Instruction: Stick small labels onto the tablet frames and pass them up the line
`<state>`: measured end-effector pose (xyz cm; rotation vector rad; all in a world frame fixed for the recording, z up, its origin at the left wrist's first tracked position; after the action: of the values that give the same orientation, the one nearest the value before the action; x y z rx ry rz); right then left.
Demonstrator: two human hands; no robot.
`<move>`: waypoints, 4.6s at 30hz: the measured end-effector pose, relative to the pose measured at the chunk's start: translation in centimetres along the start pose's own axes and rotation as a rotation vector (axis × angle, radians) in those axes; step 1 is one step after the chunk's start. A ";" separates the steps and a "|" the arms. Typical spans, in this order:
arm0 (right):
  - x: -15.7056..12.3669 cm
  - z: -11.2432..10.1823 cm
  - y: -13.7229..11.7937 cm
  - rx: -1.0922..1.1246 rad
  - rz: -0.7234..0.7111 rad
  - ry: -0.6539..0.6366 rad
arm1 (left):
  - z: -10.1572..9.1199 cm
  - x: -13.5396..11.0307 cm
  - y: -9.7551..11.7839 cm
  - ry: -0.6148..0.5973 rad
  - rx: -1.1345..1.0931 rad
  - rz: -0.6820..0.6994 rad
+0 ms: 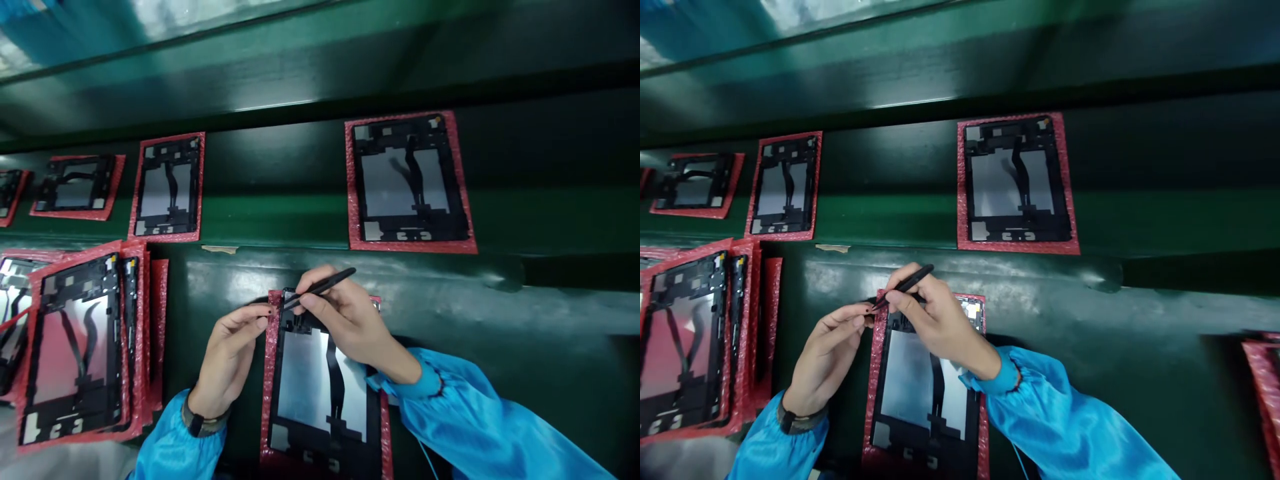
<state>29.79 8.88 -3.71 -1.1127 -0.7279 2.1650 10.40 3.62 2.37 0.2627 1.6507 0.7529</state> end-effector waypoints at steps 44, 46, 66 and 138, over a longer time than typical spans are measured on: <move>-1.9 -3.4 1.7 0.296 0.355 0.131 | 5.8 -2.3 -3.9 -0.029 0.761 0.732; -2.1 -3.7 1.6 0.287 0.349 0.127 | 6.1 -2.4 -3.9 -0.023 0.745 0.707; -3.4 -6.2 1.6 0.249 0.250 0.149 | 9.0 -1.6 -4.8 0.067 -0.175 -0.062; -10.0 -42.0 13.5 -1.202 -0.856 -0.072 | 31.8 8.1 -27.9 -0.200 1.037 0.875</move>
<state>66.59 0.96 -28.87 -0.8982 -2.1816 0.9297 45.04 -2.68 -22.42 1.8077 1.5715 0.3772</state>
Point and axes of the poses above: each hand's wrist, its own x-axis towards the middle knuckle, its own z-axis out of the palm, y = z × x, the point moved 1 cm from there along x, towards the middle knuckle, and after that the axes turned 9 degrees about z, right-handed, at the moved point
